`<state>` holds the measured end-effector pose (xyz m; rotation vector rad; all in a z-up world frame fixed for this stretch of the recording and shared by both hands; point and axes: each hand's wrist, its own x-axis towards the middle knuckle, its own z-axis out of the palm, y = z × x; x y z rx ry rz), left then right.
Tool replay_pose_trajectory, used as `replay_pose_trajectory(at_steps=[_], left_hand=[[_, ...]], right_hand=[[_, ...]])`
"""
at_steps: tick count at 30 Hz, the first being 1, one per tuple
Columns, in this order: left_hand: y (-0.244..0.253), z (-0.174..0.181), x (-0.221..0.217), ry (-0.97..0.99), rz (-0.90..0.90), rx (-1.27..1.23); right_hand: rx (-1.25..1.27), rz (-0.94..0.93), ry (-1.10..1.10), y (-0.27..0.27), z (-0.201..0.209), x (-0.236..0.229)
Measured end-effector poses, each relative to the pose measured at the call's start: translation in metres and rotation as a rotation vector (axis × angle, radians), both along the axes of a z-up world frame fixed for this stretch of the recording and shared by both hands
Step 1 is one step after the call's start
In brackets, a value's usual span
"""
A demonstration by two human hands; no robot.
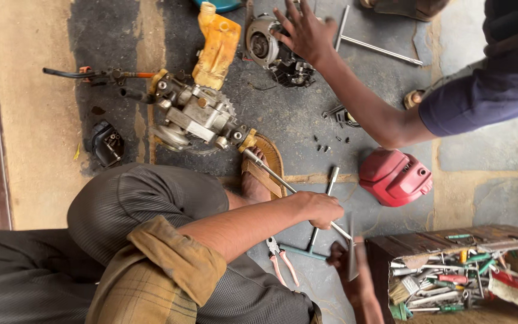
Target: The person is repairing a small engine with another person. They use a T-handle wrench to loosen and tighten bolts on the engine block and crankcase. The person also handles a gear and a red engine cover, placing them on the floor.
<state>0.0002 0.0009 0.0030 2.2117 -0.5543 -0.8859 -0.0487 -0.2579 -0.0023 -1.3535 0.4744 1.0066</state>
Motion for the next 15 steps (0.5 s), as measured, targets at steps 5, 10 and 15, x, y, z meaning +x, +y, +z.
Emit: replay_pose_trajectory(at_steps=[5,10,15], left_hand=[[0.005,0.013,-0.002,0.058,-0.037,0.051],[0.008,0.011,0.001,0.029,0.045,0.068],[0.007,0.011,0.004,-0.051,0.036,0.036]], right_hand=[[0.055,-0.281,0.08,-0.031,0.018,0.021],[-0.124,0.393,-0.175,-0.041,0.019,0.011],[-0.266,0.021,-0.037,0.021,0.046,0.018]])
